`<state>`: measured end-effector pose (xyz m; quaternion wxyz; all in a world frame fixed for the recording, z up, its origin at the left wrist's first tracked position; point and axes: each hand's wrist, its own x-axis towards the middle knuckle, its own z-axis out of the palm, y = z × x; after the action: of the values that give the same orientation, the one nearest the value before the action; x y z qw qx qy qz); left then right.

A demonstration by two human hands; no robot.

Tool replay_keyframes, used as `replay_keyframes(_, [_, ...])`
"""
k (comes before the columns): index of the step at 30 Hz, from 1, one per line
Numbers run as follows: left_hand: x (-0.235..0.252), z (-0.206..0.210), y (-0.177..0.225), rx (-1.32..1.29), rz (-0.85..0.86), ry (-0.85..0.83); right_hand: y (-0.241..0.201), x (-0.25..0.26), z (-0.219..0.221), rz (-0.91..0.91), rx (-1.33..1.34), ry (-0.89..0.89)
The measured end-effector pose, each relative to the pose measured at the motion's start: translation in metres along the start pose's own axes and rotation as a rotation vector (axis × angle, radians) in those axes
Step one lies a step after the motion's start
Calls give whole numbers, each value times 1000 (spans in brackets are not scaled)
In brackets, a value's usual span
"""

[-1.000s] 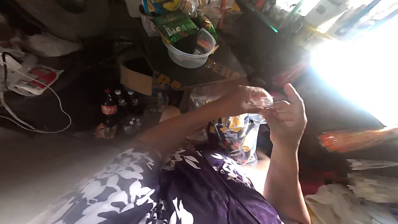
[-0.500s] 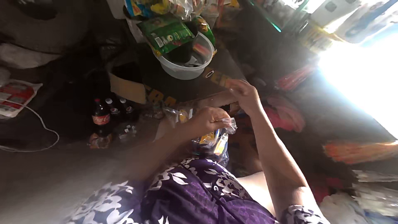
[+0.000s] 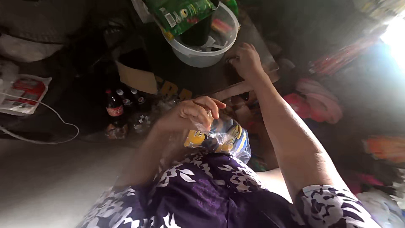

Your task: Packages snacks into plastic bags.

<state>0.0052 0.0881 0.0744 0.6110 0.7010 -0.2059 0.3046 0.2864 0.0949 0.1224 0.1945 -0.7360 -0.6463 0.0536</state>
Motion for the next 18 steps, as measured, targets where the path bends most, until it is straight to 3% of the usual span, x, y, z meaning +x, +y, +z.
replay_keyframes(5, [0, 4, 1, 20, -15, 36, -2, -6, -2, 30, 2, 7])
replay_keyframes(8, [5, 16, 5, 72, -131, 167, -2, -23, -3, -9, 76, 41])
replay_keyframes(12, [22, 40, 6, 149, -258, 272, -8, -74, -13, -52, 324, 99])
replay_keyframes(18, [52, 79, 18, 381, -347, 278, -27, -176, -33, -112, 556, 273])
